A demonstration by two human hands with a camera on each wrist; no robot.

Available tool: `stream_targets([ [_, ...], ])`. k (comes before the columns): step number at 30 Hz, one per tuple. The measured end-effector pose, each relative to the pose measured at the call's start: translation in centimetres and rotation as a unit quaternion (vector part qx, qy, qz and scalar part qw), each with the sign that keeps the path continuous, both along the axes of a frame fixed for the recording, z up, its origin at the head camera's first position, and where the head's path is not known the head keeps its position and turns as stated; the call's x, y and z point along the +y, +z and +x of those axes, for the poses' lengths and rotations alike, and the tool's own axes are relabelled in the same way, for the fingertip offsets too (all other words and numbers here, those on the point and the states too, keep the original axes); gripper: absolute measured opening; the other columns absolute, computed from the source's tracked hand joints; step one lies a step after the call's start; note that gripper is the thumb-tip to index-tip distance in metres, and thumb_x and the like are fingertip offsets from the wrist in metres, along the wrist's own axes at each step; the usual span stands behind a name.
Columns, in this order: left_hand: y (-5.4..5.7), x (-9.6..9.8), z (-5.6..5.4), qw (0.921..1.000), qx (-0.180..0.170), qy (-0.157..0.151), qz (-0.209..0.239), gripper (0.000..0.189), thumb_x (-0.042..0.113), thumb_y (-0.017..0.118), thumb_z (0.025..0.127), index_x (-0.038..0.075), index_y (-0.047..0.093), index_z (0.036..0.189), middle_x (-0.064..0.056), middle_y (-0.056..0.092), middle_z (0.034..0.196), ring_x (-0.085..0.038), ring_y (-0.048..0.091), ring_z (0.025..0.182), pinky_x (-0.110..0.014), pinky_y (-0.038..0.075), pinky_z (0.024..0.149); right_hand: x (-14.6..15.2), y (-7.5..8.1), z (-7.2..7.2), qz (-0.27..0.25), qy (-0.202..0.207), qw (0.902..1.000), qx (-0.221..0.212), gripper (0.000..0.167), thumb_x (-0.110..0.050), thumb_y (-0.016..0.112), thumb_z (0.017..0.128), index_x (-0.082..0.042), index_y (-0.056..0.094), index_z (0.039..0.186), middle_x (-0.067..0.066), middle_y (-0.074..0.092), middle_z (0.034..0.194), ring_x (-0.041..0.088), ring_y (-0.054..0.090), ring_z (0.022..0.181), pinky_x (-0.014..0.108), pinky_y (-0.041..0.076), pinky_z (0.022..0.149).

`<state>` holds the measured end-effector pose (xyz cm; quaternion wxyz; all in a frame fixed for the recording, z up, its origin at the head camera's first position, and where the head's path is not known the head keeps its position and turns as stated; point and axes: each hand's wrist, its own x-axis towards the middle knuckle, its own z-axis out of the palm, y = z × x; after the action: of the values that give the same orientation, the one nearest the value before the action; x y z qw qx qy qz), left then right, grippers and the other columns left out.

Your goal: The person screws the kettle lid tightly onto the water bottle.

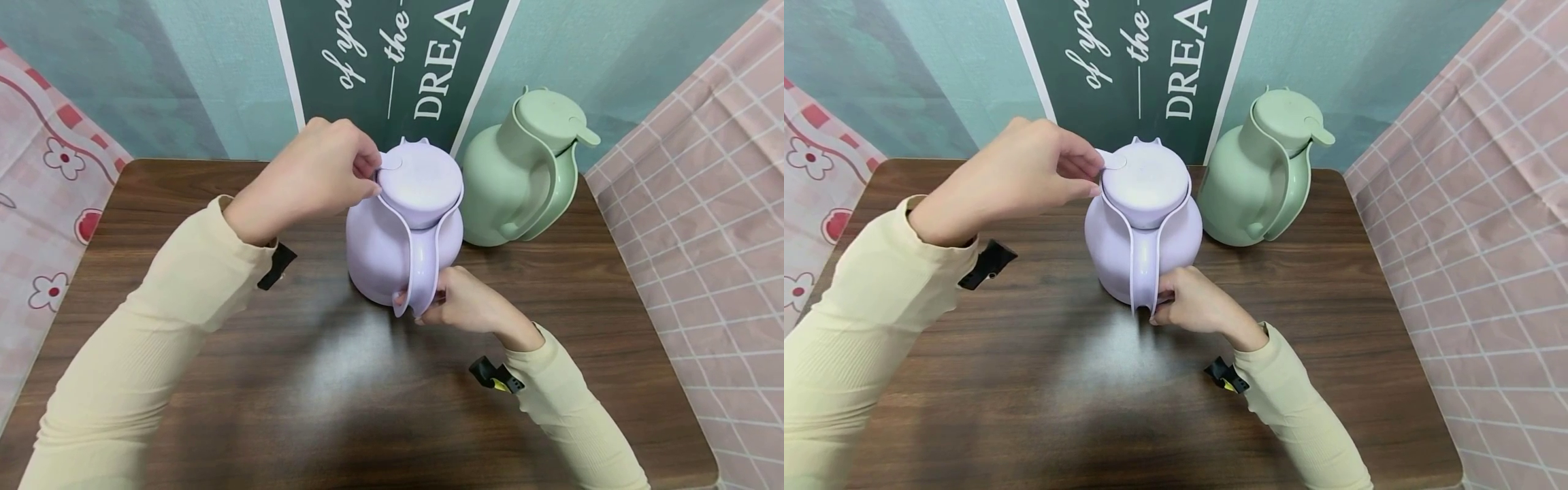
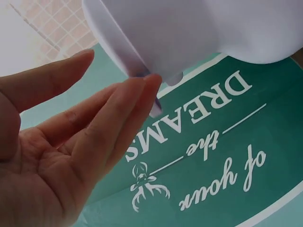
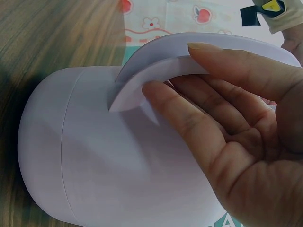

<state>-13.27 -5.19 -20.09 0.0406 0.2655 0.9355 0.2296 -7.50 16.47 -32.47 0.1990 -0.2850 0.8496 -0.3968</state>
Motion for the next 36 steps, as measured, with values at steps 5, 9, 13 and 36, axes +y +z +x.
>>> stream_targets([
  [5,-0.3,0.5,-0.3,1.0,-0.001,-0.008,0.001,0.007,0.007,0.062,0.078,0.008,0.064,0.072,-0.002,0.059,0.068,-0.018,0.046,0.07,-0.026,0.035,0.06,0.0,0.0,0.0,0.004,-0.006,1.0,0.005,0.025,0.001,0.071,0.07,-0.012,0.073,0.091,-0.008,0.067,0.084,0.005,0.056,0.074,0.023,0.046,0.067],
  [9,-0.4,0.7,-0.7,0.9999,0.008,-0.015,-0.002,0.014,0.002,0.055,0.076,0.008,0.056,0.064,-0.002,0.049,0.06,-0.018,0.04,0.066,-0.026,0.029,0.057,0.0,0.0,0.0,0.003,-0.003,1.0,0.005,0.024,0.001,0.07,0.07,-0.011,0.073,0.091,-0.008,0.068,0.086,0.005,0.056,0.076,0.023,0.046,0.068],
  [13,-0.4,0.7,-1.3,0.9992,0.015,-0.036,-0.005,0.017,-0.003,0.046,0.071,0.009,0.044,0.059,-0.003,0.037,0.059,-0.019,0.034,0.063,-0.026,0.024,0.056,0.0,0.0,0.0,0.0,0.002,1.0,0.002,0.024,0.001,0.07,0.071,-0.01,0.072,0.091,-0.006,0.068,0.088,0.005,0.057,0.079,0.023,0.047,0.07],
  [36,-0.3,1.1,-0.2,0.9996,0.029,0.004,-0.005,0.021,-0.001,0.053,0.072,0.008,0.046,0.054,-0.001,0.034,0.052,-0.018,0.035,0.06,-0.025,0.023,0.051,0.1,0.0,0.0,0.009,0.0,0.9999,0.012,0.023,0.0,0.071,0.07,-0.011,0.073,0.091,-0.008,0.068,0.086,0.004,0.056,0.076,0.023,0.046,0.069],
])
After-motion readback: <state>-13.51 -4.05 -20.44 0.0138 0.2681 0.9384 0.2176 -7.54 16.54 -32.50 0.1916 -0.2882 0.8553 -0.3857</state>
